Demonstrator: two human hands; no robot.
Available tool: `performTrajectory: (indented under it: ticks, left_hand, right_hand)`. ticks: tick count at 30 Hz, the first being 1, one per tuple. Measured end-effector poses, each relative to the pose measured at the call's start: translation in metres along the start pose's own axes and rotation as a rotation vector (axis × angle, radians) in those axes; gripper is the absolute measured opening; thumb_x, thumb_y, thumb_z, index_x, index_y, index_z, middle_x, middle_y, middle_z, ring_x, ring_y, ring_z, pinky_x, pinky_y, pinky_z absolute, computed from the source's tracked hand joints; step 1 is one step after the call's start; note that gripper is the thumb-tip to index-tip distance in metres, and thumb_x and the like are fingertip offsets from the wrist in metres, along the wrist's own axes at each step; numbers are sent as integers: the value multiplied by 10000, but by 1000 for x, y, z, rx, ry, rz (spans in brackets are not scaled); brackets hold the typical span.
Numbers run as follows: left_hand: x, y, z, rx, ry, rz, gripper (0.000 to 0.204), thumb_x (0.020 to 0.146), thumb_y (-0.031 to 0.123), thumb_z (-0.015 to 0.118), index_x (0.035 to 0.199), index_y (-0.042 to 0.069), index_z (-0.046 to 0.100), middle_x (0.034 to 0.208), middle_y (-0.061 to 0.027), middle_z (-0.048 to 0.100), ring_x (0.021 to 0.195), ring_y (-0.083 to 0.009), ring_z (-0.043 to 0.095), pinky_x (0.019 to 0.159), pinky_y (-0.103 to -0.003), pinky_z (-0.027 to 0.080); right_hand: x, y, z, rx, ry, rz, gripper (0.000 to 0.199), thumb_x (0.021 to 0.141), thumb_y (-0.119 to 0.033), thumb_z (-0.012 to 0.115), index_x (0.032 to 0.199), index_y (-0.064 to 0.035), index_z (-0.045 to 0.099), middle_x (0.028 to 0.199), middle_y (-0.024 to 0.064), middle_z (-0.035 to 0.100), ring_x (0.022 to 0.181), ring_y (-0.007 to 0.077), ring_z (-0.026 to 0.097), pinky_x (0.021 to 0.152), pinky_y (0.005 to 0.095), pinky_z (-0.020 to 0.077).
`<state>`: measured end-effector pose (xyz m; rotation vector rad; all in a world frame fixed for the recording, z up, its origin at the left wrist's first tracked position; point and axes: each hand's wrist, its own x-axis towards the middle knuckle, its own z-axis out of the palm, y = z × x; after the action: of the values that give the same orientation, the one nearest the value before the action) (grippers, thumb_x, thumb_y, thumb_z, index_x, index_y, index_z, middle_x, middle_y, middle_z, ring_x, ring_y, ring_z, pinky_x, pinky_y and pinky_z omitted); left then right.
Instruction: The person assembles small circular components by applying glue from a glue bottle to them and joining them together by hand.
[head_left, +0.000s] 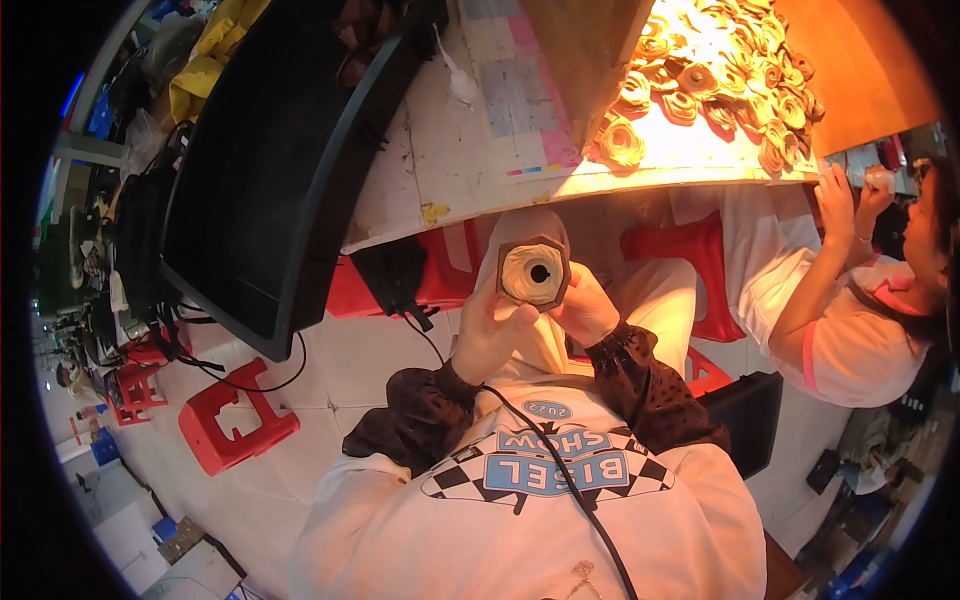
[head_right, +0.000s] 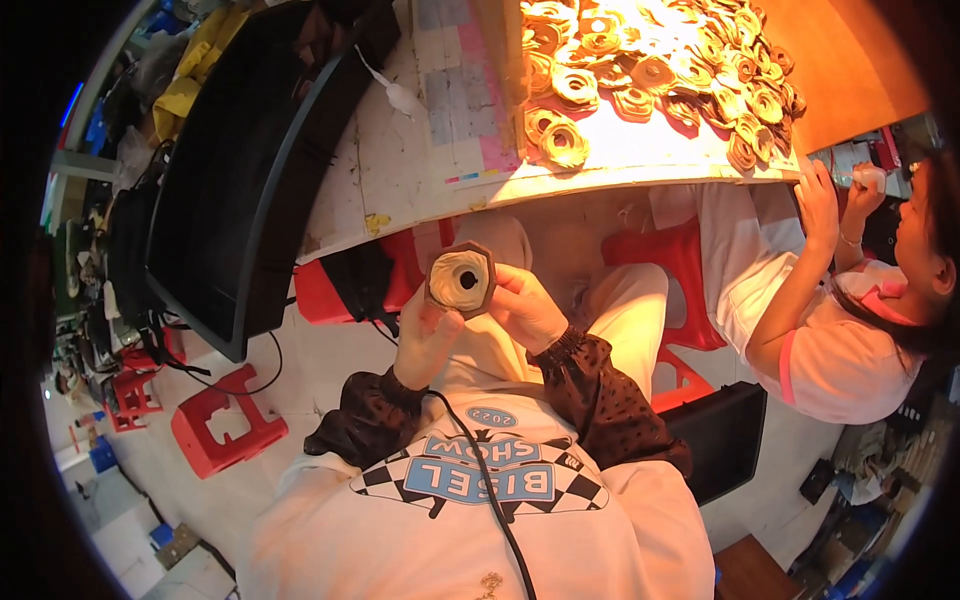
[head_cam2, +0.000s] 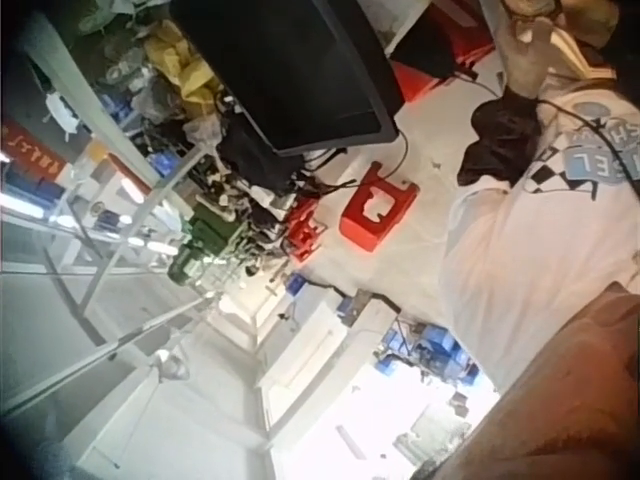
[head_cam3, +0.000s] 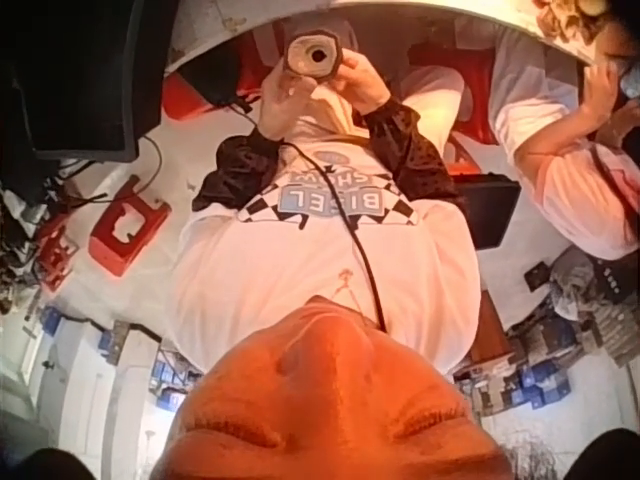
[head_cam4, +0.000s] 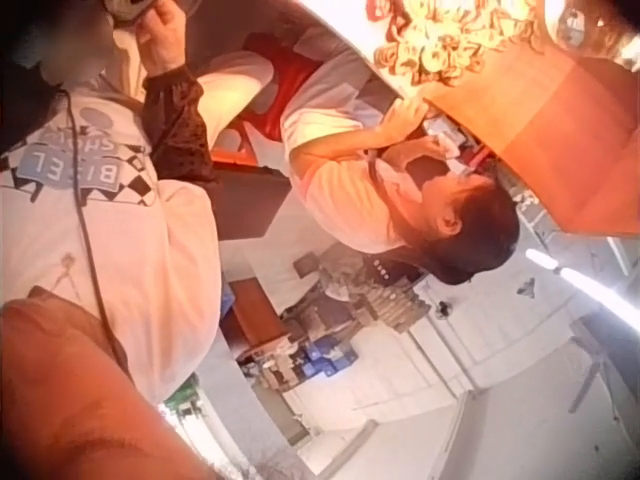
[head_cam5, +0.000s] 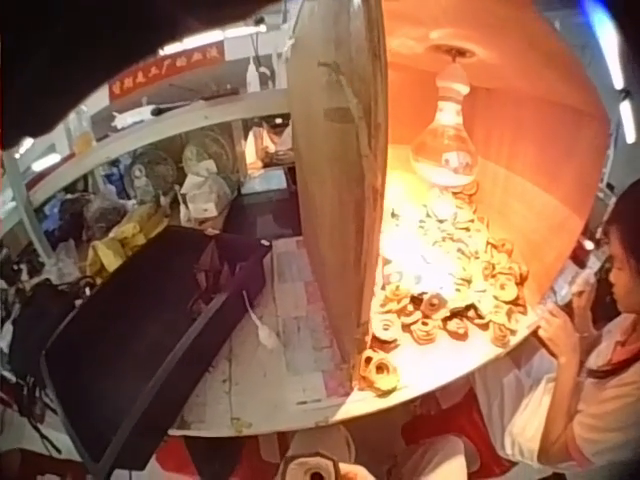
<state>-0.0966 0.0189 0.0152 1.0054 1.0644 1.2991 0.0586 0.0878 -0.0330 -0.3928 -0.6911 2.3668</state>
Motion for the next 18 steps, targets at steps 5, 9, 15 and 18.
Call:
performTrajectory:
  ticks: [5, 9, 15, 18]
  left_hand:
    - [7, 6, -1, -63, 10, 19, 752, 841, 381, 683, 1378, -10, 330, 1301, -89, 463, 1203, -155, 438, 1021, -321, 338]
    - [8, 10, -11, -100, -88, 34, 850, 832, 341, 695, 1438, -6, 210, 1349, -87, 426, 1241, -171, 419, 1055, -330, 312]
    - [8, 27, -16, -186, -109, -146, 741, 877, 454, 603, 1402, 9, 329, 1290, -117, 496, 1218, -200, 471, 1033, -335, 360]
    - [2, 24, -22, 35, -93, 21, 508, 934, 299, 560, 1327, 1, 440, 1214, -89, 524, 1121, -161, 504, 964, -290, 385]
  right_hand:
    - [3, -2, 5, -31, 101, -11, 398, 882, -231, 646, 1190, -1, 541, 1145, 40, 577, 1032, 131, 532, 939, 310, 400]
    - [8, -6, 10, -36, 44, 77, 272, 916, -217, 591, 1107, -27, 558, 984, -18, 550, 841, 69, 480, 816, 239, 401]
    - [12, -10, 15, 52, 29, 164, 208, 934, -220, 551, 1042, -43, 556, 906, -35, 553, 777, 53, 489, 777, 222, 410]
    - [14, -9, 19, 3, 63, 233, 189, 941, -226, 543, 1005, -50, 561, 859, -36, 561, 746, 55, 507, 750, 224, 428]
